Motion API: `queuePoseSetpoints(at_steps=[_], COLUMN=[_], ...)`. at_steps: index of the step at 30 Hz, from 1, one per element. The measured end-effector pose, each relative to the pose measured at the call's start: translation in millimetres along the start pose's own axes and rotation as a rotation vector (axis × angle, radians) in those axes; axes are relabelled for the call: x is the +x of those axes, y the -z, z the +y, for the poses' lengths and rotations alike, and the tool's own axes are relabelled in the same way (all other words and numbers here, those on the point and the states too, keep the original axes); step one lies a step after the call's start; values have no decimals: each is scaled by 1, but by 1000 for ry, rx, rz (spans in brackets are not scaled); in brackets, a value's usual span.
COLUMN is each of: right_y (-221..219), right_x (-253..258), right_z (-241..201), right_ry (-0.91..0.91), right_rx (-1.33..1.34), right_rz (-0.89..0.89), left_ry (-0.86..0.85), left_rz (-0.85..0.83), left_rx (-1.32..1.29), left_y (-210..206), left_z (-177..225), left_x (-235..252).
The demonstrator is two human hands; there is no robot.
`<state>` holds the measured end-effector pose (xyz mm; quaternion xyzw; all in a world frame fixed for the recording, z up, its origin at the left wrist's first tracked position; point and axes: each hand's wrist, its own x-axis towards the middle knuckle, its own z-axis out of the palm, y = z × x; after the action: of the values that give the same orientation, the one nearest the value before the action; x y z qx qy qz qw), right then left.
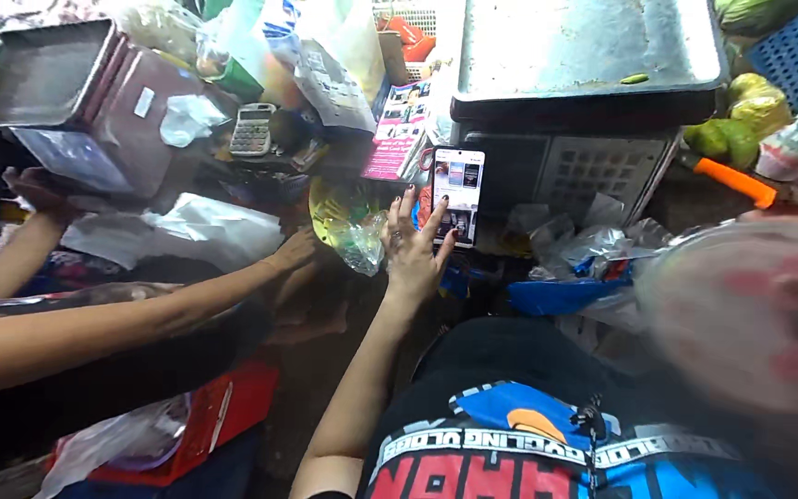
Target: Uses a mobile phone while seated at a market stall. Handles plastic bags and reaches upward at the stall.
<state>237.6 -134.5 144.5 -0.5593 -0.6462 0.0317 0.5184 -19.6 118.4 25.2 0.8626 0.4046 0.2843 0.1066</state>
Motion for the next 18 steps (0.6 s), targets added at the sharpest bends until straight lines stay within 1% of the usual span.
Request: queuePoseSetpoints(at_steps=[2,5,7,9,14,18], right_y=[-27,-58,-73,-84,-99,-102], right_x=[5,15,17,15,11,11], right_z=[-20,-49,-62,-76,-103,-117], right_ry=[32,83,115,132,170,138], right_rx=[10,117,181,191,172,194], right_rz=[-68,-157,-211,-247,-264,-200], left_ry=[-13,-12,5,28,66,177], left_rz=[-8,-14,-4,-1,7,-15], left_rx=[-60,-163,-226,-279,-336,-468], left_y=[4,13,20,28,47,73], left_z=[-2,-7,-12,-18,-42,-62], left_x=[6,6,0,-13,-58,-98])
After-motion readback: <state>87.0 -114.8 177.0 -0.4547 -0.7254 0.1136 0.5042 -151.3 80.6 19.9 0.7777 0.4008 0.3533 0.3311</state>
